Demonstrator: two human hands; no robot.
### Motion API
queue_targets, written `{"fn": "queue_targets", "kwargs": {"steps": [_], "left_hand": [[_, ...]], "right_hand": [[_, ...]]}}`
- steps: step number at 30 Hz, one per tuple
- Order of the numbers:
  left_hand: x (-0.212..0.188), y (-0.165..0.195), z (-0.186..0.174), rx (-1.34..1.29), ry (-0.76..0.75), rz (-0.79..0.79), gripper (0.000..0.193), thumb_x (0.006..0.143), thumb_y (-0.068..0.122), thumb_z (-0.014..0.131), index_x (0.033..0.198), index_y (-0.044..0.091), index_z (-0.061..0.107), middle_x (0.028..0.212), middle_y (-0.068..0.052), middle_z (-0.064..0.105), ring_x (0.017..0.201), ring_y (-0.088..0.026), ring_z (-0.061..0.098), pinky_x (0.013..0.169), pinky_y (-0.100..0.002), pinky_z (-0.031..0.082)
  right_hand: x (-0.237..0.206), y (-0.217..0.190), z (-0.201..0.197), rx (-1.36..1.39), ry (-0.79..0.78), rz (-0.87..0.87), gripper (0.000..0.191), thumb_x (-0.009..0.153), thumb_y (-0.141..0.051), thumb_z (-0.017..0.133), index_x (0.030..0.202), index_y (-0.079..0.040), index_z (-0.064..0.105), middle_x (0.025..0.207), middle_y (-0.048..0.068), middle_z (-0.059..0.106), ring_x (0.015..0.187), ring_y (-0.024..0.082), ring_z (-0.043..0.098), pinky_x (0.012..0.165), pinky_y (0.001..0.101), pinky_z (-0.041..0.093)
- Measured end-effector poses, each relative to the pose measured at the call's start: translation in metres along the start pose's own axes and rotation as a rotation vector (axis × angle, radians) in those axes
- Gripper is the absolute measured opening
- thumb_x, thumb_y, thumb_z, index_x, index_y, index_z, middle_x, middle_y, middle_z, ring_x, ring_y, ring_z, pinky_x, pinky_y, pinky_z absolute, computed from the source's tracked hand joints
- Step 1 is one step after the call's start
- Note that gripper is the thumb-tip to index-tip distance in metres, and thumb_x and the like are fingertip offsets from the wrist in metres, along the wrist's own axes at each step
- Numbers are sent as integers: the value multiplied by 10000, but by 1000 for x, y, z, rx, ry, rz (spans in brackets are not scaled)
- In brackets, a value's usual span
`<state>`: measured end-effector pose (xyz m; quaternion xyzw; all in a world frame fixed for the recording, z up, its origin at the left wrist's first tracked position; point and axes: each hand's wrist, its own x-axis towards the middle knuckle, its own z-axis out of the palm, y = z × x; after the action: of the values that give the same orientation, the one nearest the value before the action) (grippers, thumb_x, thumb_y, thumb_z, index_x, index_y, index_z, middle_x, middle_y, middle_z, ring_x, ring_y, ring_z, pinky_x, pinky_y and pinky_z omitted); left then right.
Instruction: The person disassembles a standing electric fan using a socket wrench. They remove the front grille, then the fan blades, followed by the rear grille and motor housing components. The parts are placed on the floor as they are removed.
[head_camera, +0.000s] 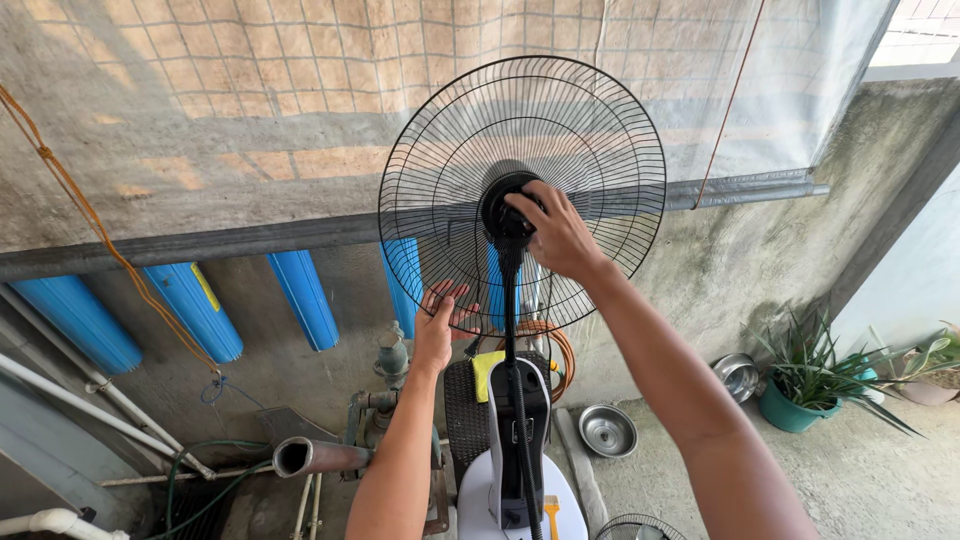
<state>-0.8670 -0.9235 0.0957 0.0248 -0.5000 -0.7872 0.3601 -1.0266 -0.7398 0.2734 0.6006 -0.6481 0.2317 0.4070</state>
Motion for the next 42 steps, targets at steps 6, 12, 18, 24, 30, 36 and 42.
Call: {"fn": "queue_targets", "kwargs": {"steps": [6, 12, 18, 24, 30, 36, 42], "left_hand": [[0, -7, 7, -30, -1, 5, 426, 1039, 197, 526, 1440, 63, 478, 1356, -162, 647, 1054, -295, 739, 586, -377, 668], [-1, -7, 6, -31, 19, -1, 410, 1035, 189, 522, 1425, 66, 482, 1340, -159, 654, 1026, -294, 745, 576, -375, 671], [1, -6, 4, -42, 3, 20, 398, 1041, 178, 526, 1418, 54, 499, 1341, -173, 653, 1025, -300, 743, 569, -375, 663], [-1, -9, 8, -62, 10, 0, 405, 1033, 182, 523, 1421, 66, 498, 1341, -164, 651, 1029, -296, 739, 577, -380, 672], [1, -7, 5, -56, 2, 17, 405, 1041, 182, 527, 1426, 63, 493, 1347, -167, 650, 1036, -303, 738, 570, -374, 658], [-1, -11, 7, -79, 4, 4, 405, 1038, 187, 525, 1423, 67, 484, 1353, -163, 644, 1042, -302, 735, 588, -381, 669], [-3, -9, 6, -69, 0, 9, 410, 1039, 188, 528, 1428, 67, 487, 1355, -164, 644, 1058, -304, 737, 596, -390, 668]], "right_hand": [[5, -19, 17, 72, -26, 500, 840, 764, -456, 905, 1367, -40, 494, 1261, 144, 490, 1111, 301, 596, 820, 447, 576], [5, 1, 18, -10, -4, 119, 738, 726, -267, 891, 1369, -91, 574, 1313, 138, 477, 1200, 323, 570, 941, 433, 567], [10, 3, 3, -203, -89, -25, 807, 620, -109, 840, 1365, -306, 602, 1385, 82, 442, 1270, 288, 524, 1092, 423, 515], [7, -18, 13, 117, -80, 461, 798, 761, -337, 899, 1396, -131, 463, 1298, 148, 447, 1232, 314, 495, 934, 481, 536], [7, -7, 12, -56, -40, 69, 664, 718, -140, 805, 1347, -212, 602, 1336, 103, 486, 1251, 312, 516, 1005, 422, 550], [7, -14, 7, 115, -60, 382, 768, 725, -364, 933, 1317, -78, 536, 1241, 136, 468, 1145, 320, 526, 930, 475, 517], [12, -2, 3, 10, -99, 78, 645, 760, -209, 862, 1351, -183, 604, 1284, 93, 518, 1211, 275, 537, 1013, 416, 524]]}}
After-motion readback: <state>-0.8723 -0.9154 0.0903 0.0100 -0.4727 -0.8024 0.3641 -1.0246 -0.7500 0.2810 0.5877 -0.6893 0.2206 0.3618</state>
